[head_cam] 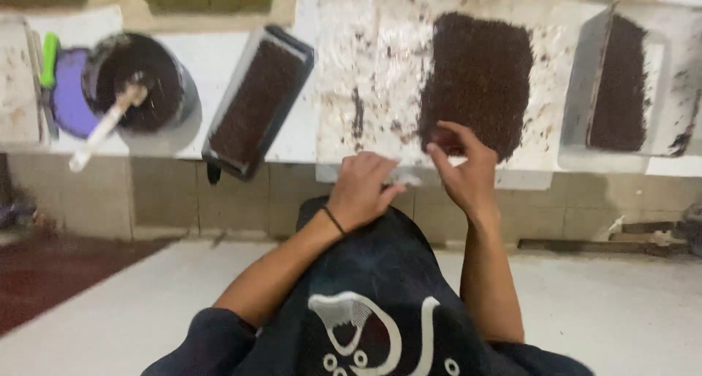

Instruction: Applying chocolate frosting to rolled cakes and coating them with chocolate sprinkles.

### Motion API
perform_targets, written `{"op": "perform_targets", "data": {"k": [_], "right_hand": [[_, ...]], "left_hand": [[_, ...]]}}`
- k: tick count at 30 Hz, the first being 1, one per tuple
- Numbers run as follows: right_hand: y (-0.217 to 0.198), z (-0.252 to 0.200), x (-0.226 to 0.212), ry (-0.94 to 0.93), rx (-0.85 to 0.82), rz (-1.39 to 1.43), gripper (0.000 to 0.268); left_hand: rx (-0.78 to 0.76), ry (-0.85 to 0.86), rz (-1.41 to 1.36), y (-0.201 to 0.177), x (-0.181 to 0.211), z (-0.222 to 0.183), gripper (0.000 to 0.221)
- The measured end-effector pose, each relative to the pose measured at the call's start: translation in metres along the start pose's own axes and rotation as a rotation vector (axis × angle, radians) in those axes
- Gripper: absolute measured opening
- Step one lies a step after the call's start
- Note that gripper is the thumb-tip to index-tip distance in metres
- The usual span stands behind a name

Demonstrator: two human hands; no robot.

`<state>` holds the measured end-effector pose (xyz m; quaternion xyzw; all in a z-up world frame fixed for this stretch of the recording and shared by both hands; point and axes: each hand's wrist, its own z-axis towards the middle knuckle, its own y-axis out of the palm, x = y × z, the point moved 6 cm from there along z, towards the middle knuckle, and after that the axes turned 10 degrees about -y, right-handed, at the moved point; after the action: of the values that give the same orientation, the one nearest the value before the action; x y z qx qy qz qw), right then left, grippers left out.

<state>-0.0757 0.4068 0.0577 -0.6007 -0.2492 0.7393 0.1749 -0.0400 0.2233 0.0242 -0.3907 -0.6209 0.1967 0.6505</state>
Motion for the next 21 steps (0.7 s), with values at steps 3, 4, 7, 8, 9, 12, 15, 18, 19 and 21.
{"op": "perform_targets", "data": {"k": [3,4,7,8,9,12,15,18,19,21], "right_hand": [[-0.01,-0.047,0.031,0.035,0.136,0.08,0.035],[-0.013,-0.056,0.04,0.074,0.144,0.028,0.041],[-0.028,-0.063,0.01,0.261,-0.292,-0.014,0.086],[-0.034,-0.076,0.028,0.262,-0.287,0.0,0.086],[-0.048,-0.087,0.043,0.217,-0.165,0.072,0.06],[-0.091,-0.108,0.049,-0.021,0.141,0.212,0.014],[-0.117,-0.09,0.025,-0.207,0.265,0.189,0.01],[-0.08,-0.064,0.045,-0.013,-0.031,0.134,0.047],[-0.054,-0.059,0.063,0.16,-0.262,0.152,0.079],[-0.042,-0.056,0.075,0.138,-0.08,0.305,0.051]], "left_hand": [[0.078,-0.04,0.039,0.015,-0.027,-0.035,0.019],[0.106,-0.095,0.071,0.018,-0.041,-0.042,0.02],[0.09,-0.164,0.094,-0.011,-0.04,-0.064,0.06],[0.086,-0.163,0.108,-0.024,-0.029,-0.069,0.06],[0.121,-0.168,0.112,-0.037,-0.018,-0.073,0.032],[0.297,-0.02,0.088,-0.075,0.059,-0.076,0.02],[0.469,0.207,-0.037,-0.085,0.132,-0.071,0.039],[0.447,0.301,-0.201,-0.061,0.175,-0.057,0.057],[0.405,0.331,-0.276,-0.051,0.187,-0.049,0.054],[0.405,0.427,-0.3,-0.044,0.212,-0.055,0.057]]}}
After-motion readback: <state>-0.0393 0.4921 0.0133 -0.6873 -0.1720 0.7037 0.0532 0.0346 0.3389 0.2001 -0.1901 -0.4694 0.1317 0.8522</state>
